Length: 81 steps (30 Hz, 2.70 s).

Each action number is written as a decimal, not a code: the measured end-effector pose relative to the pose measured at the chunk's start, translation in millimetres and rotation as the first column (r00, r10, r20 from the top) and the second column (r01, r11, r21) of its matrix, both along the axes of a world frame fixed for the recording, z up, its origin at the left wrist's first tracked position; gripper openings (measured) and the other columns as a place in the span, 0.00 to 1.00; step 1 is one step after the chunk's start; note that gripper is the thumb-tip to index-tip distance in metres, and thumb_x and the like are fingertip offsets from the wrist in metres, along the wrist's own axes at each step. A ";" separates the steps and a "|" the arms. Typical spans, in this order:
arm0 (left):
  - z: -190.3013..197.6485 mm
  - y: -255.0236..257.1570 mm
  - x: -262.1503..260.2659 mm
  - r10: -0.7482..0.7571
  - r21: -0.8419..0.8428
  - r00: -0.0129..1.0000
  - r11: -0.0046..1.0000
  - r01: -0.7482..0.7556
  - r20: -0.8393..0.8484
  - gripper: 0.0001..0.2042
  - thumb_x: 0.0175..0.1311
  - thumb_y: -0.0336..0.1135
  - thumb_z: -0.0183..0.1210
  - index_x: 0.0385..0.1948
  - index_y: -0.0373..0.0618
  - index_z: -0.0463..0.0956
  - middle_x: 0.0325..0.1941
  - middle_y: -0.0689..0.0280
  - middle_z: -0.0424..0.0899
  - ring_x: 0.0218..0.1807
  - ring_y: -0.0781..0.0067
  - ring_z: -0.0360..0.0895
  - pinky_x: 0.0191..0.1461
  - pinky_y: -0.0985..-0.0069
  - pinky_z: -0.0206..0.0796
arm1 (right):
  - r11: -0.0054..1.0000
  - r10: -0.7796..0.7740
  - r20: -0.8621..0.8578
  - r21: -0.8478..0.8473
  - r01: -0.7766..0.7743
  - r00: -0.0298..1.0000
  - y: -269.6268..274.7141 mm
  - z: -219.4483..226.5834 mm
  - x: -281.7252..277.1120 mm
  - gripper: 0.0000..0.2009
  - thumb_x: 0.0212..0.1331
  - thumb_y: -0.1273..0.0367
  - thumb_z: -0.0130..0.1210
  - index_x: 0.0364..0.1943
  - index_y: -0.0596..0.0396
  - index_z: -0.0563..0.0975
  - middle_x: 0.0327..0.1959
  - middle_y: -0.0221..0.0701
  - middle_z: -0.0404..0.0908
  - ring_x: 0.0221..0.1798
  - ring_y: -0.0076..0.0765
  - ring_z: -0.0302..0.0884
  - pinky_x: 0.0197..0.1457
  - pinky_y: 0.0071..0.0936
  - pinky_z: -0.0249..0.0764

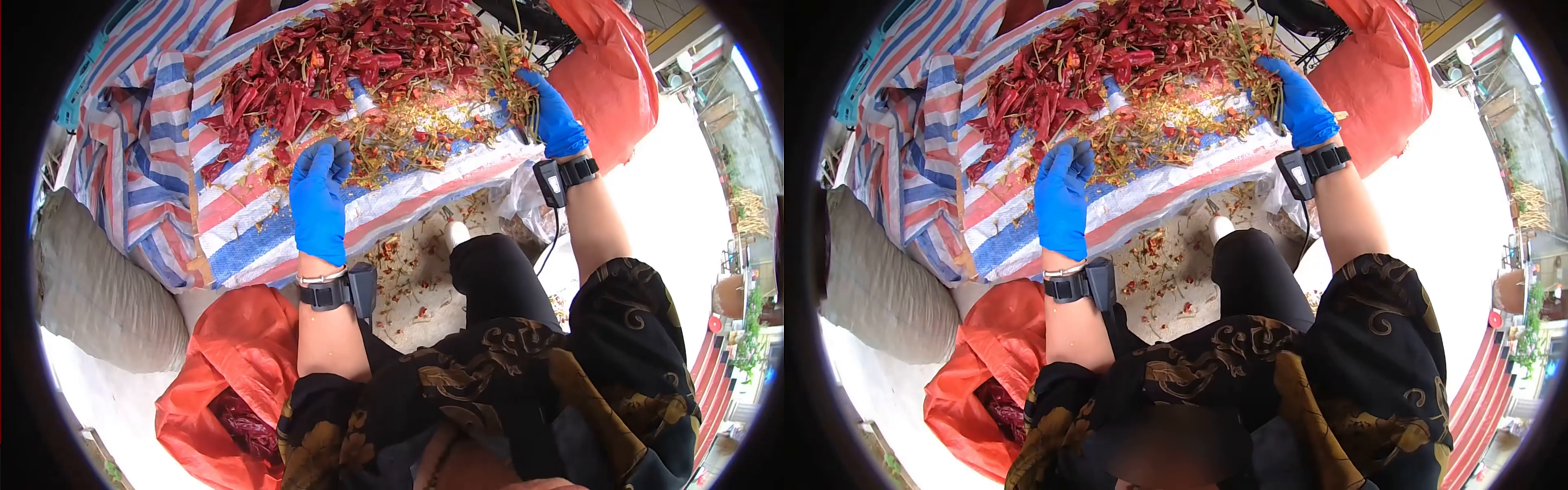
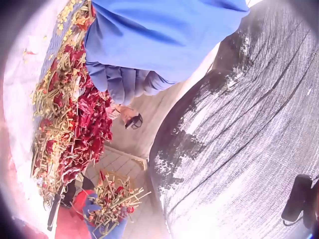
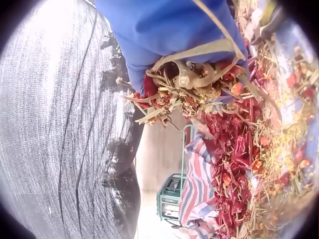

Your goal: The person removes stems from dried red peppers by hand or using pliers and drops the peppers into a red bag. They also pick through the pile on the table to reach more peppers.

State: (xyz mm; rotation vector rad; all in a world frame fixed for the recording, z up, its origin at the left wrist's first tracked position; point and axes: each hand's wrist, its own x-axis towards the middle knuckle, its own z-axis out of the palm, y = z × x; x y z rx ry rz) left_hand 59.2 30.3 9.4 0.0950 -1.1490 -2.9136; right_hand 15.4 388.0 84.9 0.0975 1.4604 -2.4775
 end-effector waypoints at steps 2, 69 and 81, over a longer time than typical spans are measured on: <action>1.3 0.8 -1.3 -0.016 0.002 1.000 1.000 0.016 -0.005 0.07 0.59 0.30 0.54 0.38 0.40 0.75 0.36 0.59 0.80 0.37 0.71 0.78 0.41 0.78 0.69 | 0.975 -0.221 -0.003 -0.034 0.220 0.975 14.4 15.0 34.2 0.18 0.57 0.66 0.50 0.50 0.58 0.69 0.42 0.41 0.77 0.39 0.39 0.77 0.38 0.31 0.77; 12.2 -46.2 4.1 0.513 0.044 0.857 0.856 -0.514 0.046 0.06 0.57 0.31 0.55 0.36 0.44 0.73 0.33 0.63 0.79 0.33 0.73 0.75 0.43 0.76 0.65 | 0.189 0.618 -0.471 0.866 0.463 0.630 -216.4 -96.0 -53.4 0.20 0.46 0.69 0.58 0.48 0.42 0.74 0.48 0.36 0.72 0.47 0.41 0.71 0.51 0.30 0.69; 6.8 -41.2 -1.4 0.513 0.025 0.857 0.857 -0.514 0.039 0.06 0.57 0.32 0.56 0.35 0.44 0.73 0.33 0.62 0.79 0.32 0.73 0.75 0.39 0.78 0.66 | 0.798 -0.101 -0.420 0.507 0.325 0.902 -150.4 -54.6 -67.0 0.22 0.48 0.69 0.58 0.50 0.57 0.71 0.42 0.27 0.76 0.46 0.22 0.70 0.51 0.20 0.62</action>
